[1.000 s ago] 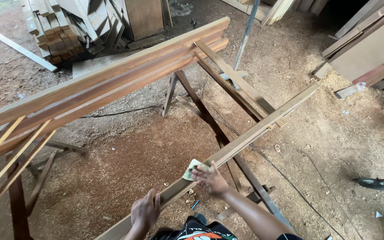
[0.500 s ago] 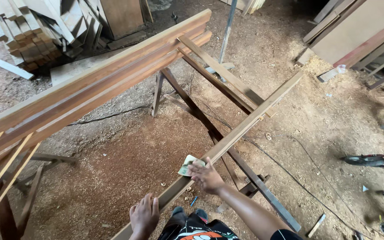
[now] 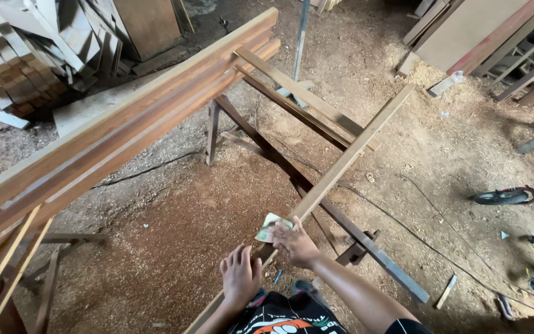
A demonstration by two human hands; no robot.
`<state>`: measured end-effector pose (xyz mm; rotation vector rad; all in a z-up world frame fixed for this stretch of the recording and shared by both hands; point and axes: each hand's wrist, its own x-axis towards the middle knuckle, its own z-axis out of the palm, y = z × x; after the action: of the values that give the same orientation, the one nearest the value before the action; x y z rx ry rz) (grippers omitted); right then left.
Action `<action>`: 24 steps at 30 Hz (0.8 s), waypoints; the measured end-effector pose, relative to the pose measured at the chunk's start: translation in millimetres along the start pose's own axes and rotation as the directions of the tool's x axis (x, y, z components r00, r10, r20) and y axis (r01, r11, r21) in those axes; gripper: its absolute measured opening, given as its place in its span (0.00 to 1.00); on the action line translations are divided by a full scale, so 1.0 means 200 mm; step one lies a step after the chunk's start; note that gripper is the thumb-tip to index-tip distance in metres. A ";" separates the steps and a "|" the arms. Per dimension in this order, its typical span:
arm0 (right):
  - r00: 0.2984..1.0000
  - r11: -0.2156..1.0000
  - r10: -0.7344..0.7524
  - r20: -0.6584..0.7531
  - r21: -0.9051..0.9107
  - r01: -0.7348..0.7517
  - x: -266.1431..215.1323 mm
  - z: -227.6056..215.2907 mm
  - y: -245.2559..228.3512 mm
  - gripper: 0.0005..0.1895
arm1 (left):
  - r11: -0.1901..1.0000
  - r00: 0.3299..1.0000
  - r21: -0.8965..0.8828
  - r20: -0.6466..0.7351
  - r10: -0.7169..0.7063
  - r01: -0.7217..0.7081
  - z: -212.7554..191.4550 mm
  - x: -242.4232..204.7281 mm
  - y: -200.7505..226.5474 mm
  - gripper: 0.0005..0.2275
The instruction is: The person sands the surfaces and corners of a large wooden frame using a piece of sandpaper.
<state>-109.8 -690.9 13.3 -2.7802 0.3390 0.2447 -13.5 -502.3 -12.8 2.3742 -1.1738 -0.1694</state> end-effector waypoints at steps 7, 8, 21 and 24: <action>0.938 0.928 0.339 -0.077 0.192 -0.320 0.00 -0.18 0.29 0.22 | 0.999 0.981 0.033 0.187 -0.047 0.042 -0.05 0.05 0.05 0.22; 0.930 0.923 0.354 -0.099 0.195 -0.331 0.01 -0.19 0.30 0.22 | 0.998 0.976 0.037 0.209 -0.053 0.047 -0.06 0.06 0.06 0.22; 0.969 0.947 0.239 0.056 0.209 -0.245 -0.03 -0.27 0.42 0.22 | 0.934 0.857 0.052 0.383 -0.346 0.354 -0.07 0.11 0.14 0.22; 0.950 0.912 0.311 -0.017 0.285 -0.294 -0.03 -0.30 0.53 0.20 | 0.858 0.781 0.041 0.394 -0.485 0.512 -0.06 0.12 0.16 0.21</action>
<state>-135.1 -807.1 37.7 -2.4503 0.7622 0.1663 -17.3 -533.0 14.2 2.6104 -0.6341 -0.8878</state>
